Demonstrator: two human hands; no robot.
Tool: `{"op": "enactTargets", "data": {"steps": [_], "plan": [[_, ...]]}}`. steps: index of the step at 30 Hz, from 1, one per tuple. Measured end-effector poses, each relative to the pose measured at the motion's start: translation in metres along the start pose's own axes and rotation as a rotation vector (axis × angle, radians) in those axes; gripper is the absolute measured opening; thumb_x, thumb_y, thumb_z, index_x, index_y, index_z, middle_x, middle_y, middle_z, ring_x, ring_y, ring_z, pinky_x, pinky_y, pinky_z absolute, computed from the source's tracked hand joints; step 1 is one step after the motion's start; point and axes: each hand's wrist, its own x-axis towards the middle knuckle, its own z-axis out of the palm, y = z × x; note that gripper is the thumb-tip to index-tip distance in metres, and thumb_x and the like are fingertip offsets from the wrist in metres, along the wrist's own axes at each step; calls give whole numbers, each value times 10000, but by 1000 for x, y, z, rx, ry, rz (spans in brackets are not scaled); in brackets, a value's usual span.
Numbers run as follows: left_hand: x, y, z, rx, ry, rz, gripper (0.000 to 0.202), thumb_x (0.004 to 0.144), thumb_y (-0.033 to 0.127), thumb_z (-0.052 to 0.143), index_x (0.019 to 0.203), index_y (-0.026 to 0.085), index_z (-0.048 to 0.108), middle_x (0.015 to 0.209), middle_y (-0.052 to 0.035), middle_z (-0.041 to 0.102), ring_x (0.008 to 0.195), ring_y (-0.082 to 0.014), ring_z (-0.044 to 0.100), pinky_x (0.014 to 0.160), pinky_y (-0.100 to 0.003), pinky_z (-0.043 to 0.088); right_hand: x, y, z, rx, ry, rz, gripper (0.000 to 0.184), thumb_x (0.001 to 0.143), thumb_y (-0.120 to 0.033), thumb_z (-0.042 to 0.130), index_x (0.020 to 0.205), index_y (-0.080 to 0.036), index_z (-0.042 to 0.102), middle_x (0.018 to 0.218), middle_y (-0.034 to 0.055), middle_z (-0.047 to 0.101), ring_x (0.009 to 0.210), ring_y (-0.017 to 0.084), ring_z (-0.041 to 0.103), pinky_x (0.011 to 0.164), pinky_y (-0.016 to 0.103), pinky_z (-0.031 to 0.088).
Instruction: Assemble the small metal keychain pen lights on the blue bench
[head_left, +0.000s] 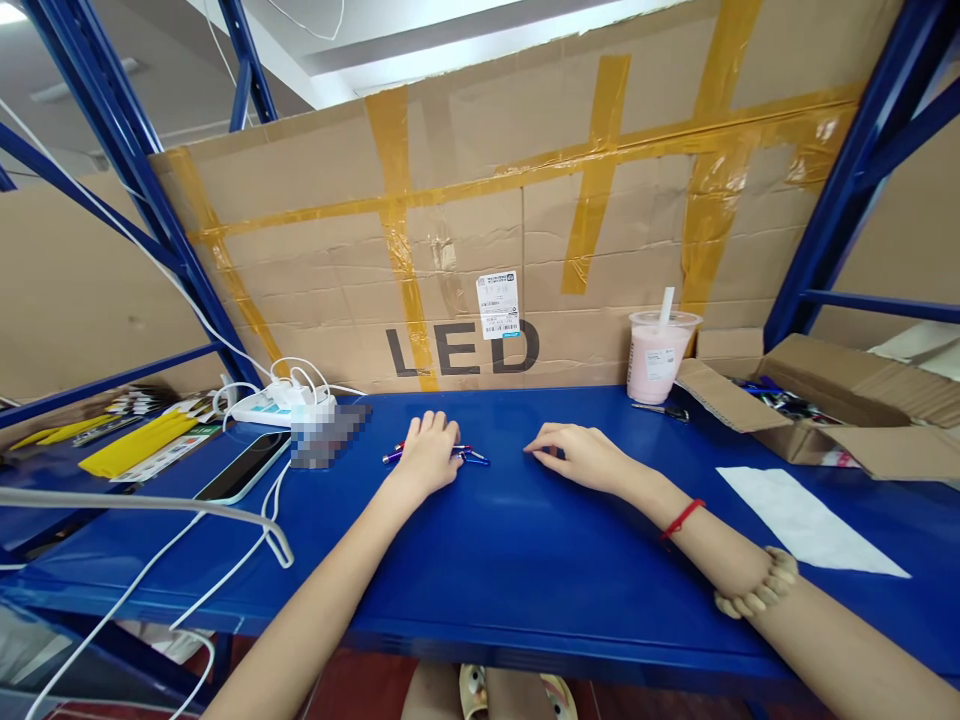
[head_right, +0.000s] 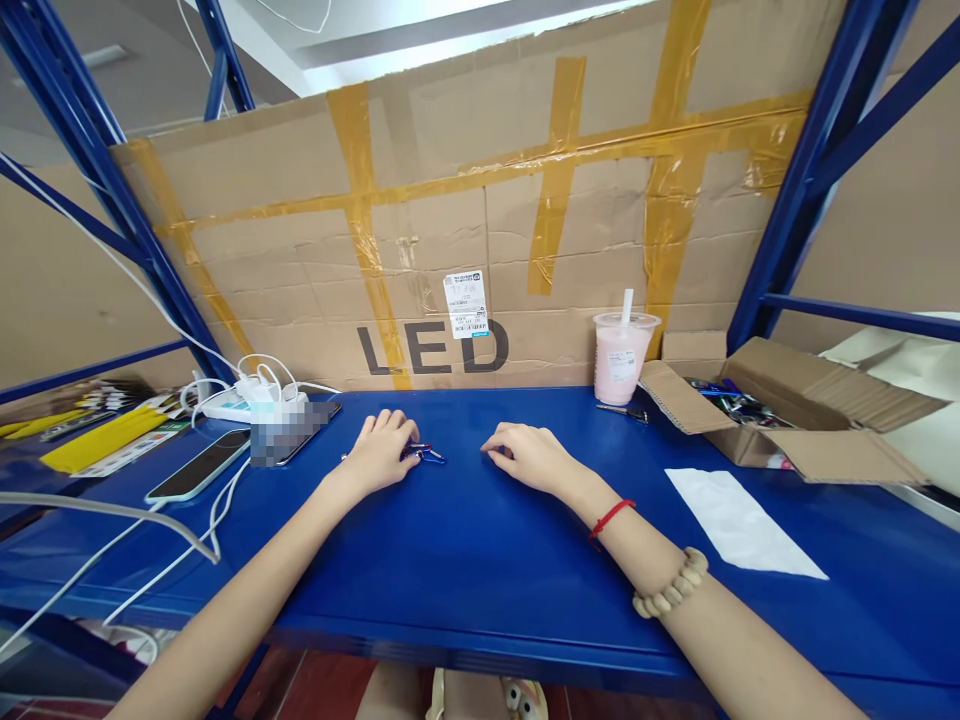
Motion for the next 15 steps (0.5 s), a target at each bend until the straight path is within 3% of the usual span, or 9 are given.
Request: {"op": "enactTargets", "data": {"steps": [4, 8, 12, 15], "plan": [[0, -16, -2, 53, -75, -217, 565, 798, 342, 606, 1285, 113, 432, 1273, -184, 395, 1204, -336, 313, 951, -416, 258, 1, 0, -1, -2, -16, 7, 255, 878, -271, 444, 1011, -270, 661, 1014, 0, 603, 841, 121, 577, 632, 240, 390], [5, -26, -2, 32, 14, -192, 616, 786, 311, 634, 1326, 132, 397, 1338, -177, 354, 1259, -317, 278, 990, -406, 237, -2, -2, -5, -25, -24, -10, 259, 881, -262, 441, 1021, -250, 658, 1029, 9, 604, 860, 130, 579, 662, 248, 401], [-5, -11, -19, -162, 335, -70, 362, 867, 380, 511, 1163, 173, 525, 1161, -92, 543, 1115, -251, 449, 918, -383, 324, -5, 0, -14, -43, 123, -72, 269, 896, -258, 425, 1041, -234, 650, 1026, 18, 609, 877, 133, 581, 666, 239, 416], [-46, 9, -36, -361, 622, 93, 189, 882, 318, 482, 897, 184, 614, 925, -38, 630, 872, -175, 551, 823, -318, 391, -6, -3, -28, -4, 394, -155, 282, 912, -271, 409, 1062, -211, 640, 996, 30, 612, 813, 115, 581, 657, 229, 433]]}}
